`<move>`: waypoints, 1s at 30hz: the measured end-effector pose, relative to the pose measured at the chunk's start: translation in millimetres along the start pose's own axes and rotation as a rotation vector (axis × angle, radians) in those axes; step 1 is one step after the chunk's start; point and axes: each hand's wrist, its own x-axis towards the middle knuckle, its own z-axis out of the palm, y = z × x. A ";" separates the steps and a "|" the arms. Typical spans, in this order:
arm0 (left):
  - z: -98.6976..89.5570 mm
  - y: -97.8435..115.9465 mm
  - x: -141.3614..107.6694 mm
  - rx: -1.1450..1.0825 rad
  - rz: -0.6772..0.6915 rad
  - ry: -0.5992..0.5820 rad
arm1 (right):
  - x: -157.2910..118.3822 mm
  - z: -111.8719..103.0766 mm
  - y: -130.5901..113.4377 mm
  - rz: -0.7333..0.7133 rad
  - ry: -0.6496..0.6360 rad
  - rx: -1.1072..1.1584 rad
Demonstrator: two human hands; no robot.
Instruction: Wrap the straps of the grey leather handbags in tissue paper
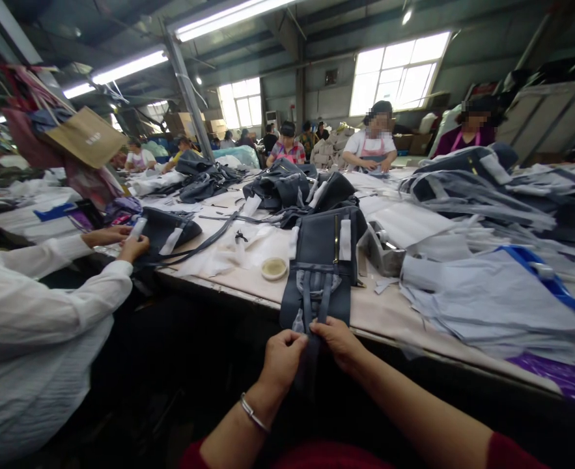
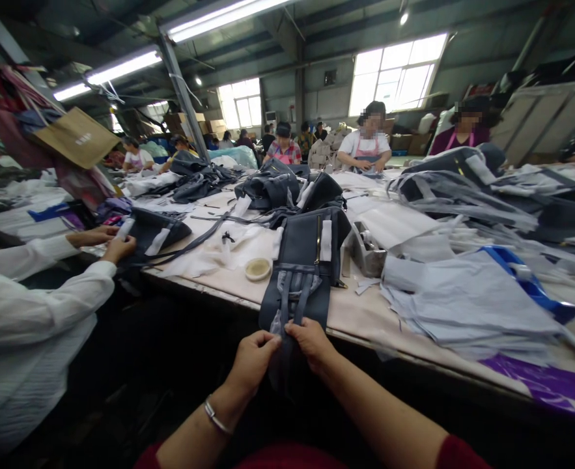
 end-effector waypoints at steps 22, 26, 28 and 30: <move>5.9 6.0 27.9 -0.116 0.032 -0.075 | -22.0 -23.1 -26.5 -0.741 -0.010 -1.101; 3.4 4.8 31.5 -0.127 0.041 -0.123 | -23.4 -26.4 -27.8 -0.783 0.027 -1.154; 1.5 6.3 33.6 -0.129 0.051 -0.143 | -22.6 -28.9 -27.3 -0.801 0.058 -1.195; -1.4 9.0 35.3 -0.108 0.079 -0.165 | -20.8 -30.9 -26.6 -0.821 0.077 -1.225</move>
